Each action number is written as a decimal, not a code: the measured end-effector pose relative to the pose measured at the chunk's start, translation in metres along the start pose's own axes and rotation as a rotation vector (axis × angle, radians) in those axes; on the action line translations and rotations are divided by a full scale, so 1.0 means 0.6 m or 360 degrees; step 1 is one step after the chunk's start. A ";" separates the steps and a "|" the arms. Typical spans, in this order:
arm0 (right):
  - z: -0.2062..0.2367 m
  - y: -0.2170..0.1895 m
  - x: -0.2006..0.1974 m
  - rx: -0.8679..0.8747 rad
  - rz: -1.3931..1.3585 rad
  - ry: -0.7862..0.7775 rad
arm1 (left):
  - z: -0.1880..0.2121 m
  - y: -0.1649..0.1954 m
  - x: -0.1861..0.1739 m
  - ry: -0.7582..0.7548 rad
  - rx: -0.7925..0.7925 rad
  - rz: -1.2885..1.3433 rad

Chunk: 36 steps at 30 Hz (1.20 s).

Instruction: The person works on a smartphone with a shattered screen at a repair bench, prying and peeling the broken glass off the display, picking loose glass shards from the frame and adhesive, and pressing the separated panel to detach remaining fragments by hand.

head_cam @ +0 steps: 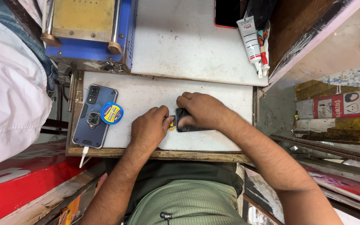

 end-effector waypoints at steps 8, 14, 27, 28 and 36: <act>-0.004 0.000 0.002 -0.0007 0.0012 0.0008 | 0.002 0.001 0.000 0.0049 0.0019 0.0009; -0.006 -0.001 0.005 -0.0016 0.0092 0.0001 | 0.002 -0.001 -0.001 0.0076 0.0031 -0.0002; -0.012 -0.009 0.002 -0.0015 0.0139 -0.0090 | 0.004 0.000 -0.005 -0.0087 -0.0027 -0.0087; -0.011 -0.009 -0.001 -0.0036 0.0118 -0.0067 | 0.004 0.000 -0.005 -0.0066 -0.0013 -0.0086; -0.016 -0.012 0.001 -0.0035 0.0208 -0.0106 | 0.007 0.000 -0.005 0.0037 0.0038 -0.0043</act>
Point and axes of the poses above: each hand's wrist, its own z-axis away from the middle knuckle, its own x-axis out of the palm, y = z × x, the point moved 1 cm from there along -z, towards the middle knuckle, and after that the axes turned 7 degrees about -z, right-handed, at the moved point
